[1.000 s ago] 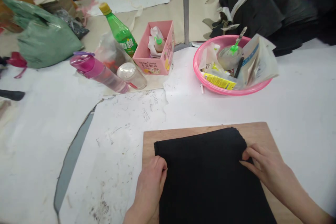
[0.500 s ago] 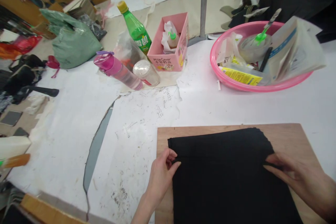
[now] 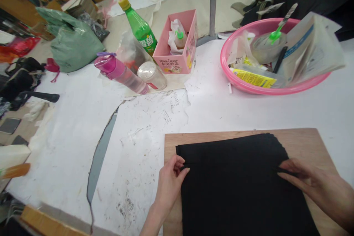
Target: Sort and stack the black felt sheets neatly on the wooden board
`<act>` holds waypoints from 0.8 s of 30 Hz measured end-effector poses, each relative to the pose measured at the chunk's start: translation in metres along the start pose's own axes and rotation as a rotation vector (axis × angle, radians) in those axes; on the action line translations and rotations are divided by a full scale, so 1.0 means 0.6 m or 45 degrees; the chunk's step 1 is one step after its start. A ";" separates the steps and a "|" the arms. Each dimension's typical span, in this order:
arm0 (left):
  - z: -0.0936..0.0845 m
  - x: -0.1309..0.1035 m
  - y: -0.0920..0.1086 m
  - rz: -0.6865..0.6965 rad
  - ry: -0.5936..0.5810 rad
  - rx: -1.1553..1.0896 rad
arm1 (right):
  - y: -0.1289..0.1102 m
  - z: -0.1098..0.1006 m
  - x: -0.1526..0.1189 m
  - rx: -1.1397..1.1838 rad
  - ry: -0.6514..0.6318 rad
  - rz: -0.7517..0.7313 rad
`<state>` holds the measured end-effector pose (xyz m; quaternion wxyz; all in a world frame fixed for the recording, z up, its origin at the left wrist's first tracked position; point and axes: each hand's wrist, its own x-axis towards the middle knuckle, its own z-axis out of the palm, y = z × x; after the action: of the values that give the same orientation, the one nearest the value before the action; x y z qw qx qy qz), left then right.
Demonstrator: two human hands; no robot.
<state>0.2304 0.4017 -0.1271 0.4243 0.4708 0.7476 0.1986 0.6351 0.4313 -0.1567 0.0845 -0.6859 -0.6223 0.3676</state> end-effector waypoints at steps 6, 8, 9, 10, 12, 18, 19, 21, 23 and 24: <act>-0.001 0.002 0.002 -0.019 -0.002 0.017 | -0.002 0.003 -0.001 -0.024 0.028 -0.052; -0.002 0.001 -0.001 -0.004 -0.021 0.063 | -0.003 0.004 -0.004 -0.051 0.054 -0.073; -0.003 0.001 -0.002 0.004 -0.035 0.091 | -0.003 0.004 -0.006 -0.072 0.065 -0.082; -0.003 0.001 -0.005 0.014 -0.048 0.120 | -0.004 0.004 -0.008 -0.098 0.067 -0.091; -0.004 0.001 -0.008 0.027 -0.070 0.176 | -0.008 0.002 -0.012 -0.143 0.047 -0.121; -0.005 0.001 -0.001 0.058 -0.125 0.380 | -0.031 -0.011 -0.016 -0.238 -0.011 -0.196; -0.006 0.000 0.002 0.076 -0.117 0.420 | -0.035 -0.013 -0.016 -0.254 -0.014 -0.205; -0.006 -0.002 0.008 0.141 -0.092 0.484 | -0.044 -0.017 -0.018 -0.308 0.030 -0.217; -0.007 -0.003 0.012 0.211 -0.093 0.528 | -0.054 -0.022 -0.023 -0.394 0.110 -0.230; -0.007 -0.003 0.012 0.235 -0.103 0.544 | -0.060 -0.024 -0.026 -0.433 0.145 -0.244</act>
<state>0.2314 0.4039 -0.1187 0.3247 0.6239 0.7087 0.0549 0.6160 0.4296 -0.1193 0.0371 -0.6477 -0.7319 0.2083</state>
